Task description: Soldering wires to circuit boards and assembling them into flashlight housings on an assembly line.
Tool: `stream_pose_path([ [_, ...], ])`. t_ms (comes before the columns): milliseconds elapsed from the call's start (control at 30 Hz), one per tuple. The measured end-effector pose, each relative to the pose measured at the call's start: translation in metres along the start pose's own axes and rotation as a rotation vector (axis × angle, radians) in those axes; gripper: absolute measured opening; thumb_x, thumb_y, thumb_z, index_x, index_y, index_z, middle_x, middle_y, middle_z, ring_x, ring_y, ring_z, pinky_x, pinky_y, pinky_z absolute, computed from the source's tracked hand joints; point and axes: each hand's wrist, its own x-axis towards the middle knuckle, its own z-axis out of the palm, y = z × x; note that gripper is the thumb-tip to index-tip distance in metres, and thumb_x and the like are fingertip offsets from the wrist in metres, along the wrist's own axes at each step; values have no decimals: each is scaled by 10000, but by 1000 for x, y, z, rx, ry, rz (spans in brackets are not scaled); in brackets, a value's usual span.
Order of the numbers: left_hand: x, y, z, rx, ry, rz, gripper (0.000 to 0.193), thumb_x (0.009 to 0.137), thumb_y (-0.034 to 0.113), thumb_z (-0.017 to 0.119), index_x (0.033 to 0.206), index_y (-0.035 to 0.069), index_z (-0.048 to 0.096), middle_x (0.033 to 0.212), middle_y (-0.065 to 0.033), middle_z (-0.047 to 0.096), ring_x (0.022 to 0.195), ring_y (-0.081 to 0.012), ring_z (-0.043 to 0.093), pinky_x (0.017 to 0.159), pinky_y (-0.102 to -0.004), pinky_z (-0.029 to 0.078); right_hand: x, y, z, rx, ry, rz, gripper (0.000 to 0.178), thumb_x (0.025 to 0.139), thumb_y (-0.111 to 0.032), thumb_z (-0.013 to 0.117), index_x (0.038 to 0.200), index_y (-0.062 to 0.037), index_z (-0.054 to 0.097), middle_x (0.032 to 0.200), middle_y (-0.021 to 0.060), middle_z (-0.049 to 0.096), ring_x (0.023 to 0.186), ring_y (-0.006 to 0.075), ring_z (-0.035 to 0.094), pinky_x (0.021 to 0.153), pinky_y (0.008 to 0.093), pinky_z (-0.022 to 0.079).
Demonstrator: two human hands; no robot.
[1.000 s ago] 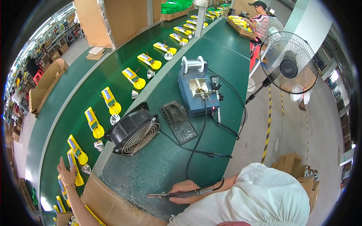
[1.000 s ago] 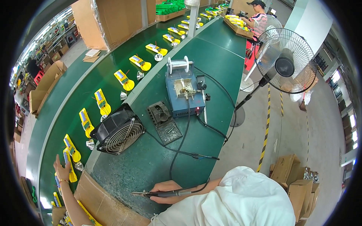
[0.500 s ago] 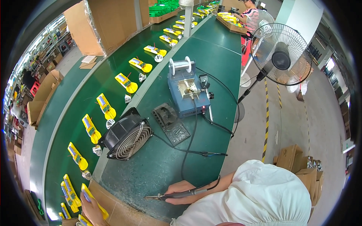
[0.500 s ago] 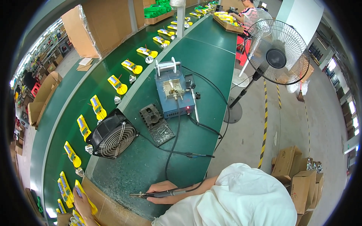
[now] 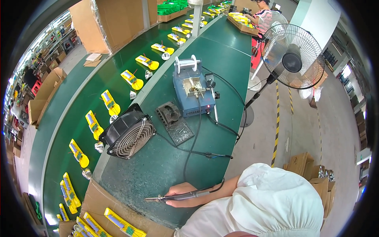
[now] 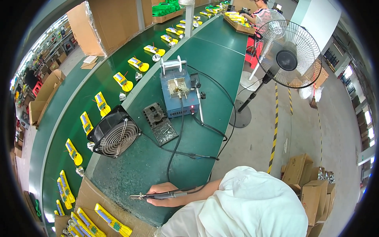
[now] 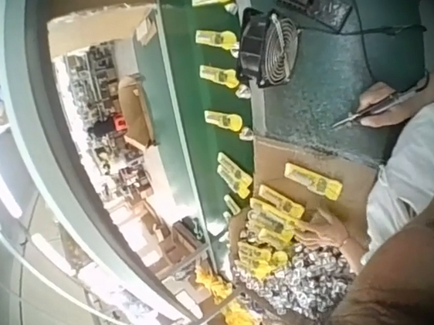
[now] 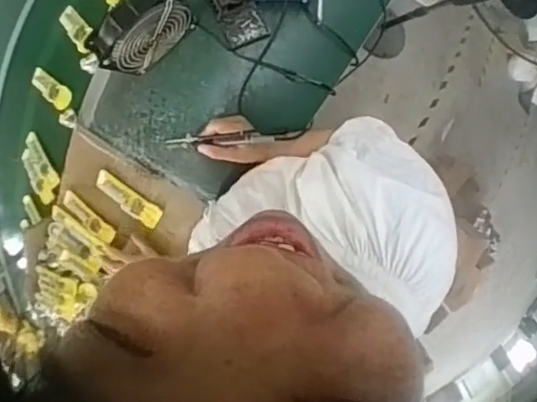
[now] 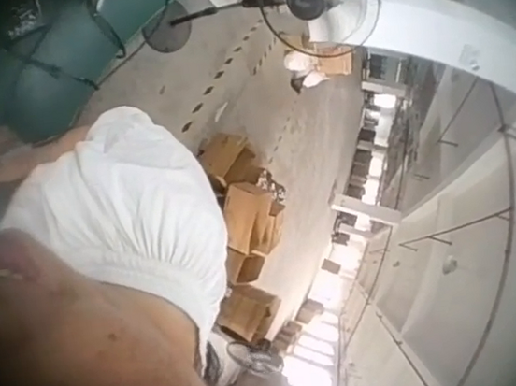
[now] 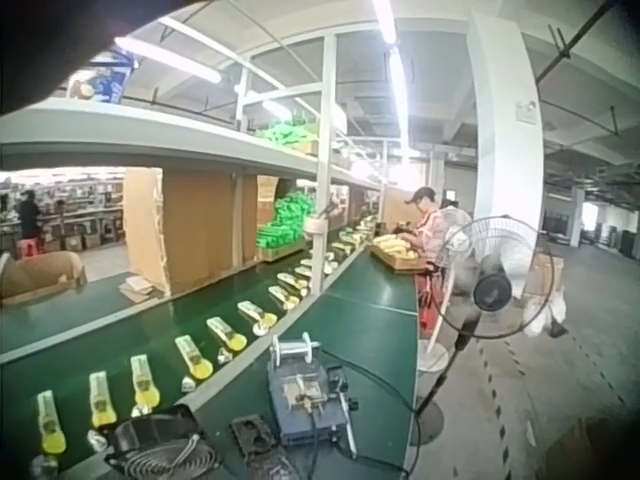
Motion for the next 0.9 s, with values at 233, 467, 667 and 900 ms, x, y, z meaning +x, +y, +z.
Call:
stream_pose_path([
  [233, -15, 1, -1, 207, -337, -37, 495, 881, 428, 439, 1311, 184, 409, 1273, -139, 445, 1150, -365, 417, 979, -497, 322, -4, 0, 6, -50, 45, -7, 184, 828, -169, 607, 915, -15, 555, 741, 75, 599, 623, 173, 577, 544, 293, 438],
  [467, -15, 8, 1, 39, -119, -29, 425, 855, 343, 499, 1226, 136, 487, 1097, -156, 534, 991, -354, 506, 868, -482, 403, -2, 9, 11, -33, 101, -59, 178, 831, -173, 605, 916, -24, 557, 738, 78, 596, 627, 176, 580, 538, 295, 433],
  [667, -16, 13, -4, 21, -147, -80, 411, 859, 327, 513, 1198, 95, 500, 1076, -161, 539, 956, -338, 534, 829, -452, 435, -1, 12, 13, -31, 120, -80, 220, 854, -224, 584, 936, -24, 548, 746, 84, 586, 640, 190, 577, 555, 302, 437],
  [900, -18, 7, 0, -13, -41, -33, 393, 849, 320, 533, 1168, 90, 529, 1047, -152, 555, 934, -331, 535, 807, -438, 439, 0, 6, 11, -6, 60, -88, 226, 878, -207, 564, 1012, -26, 550, 828, 73, 566, 708, 169, 581, 605, 282, 454],
])
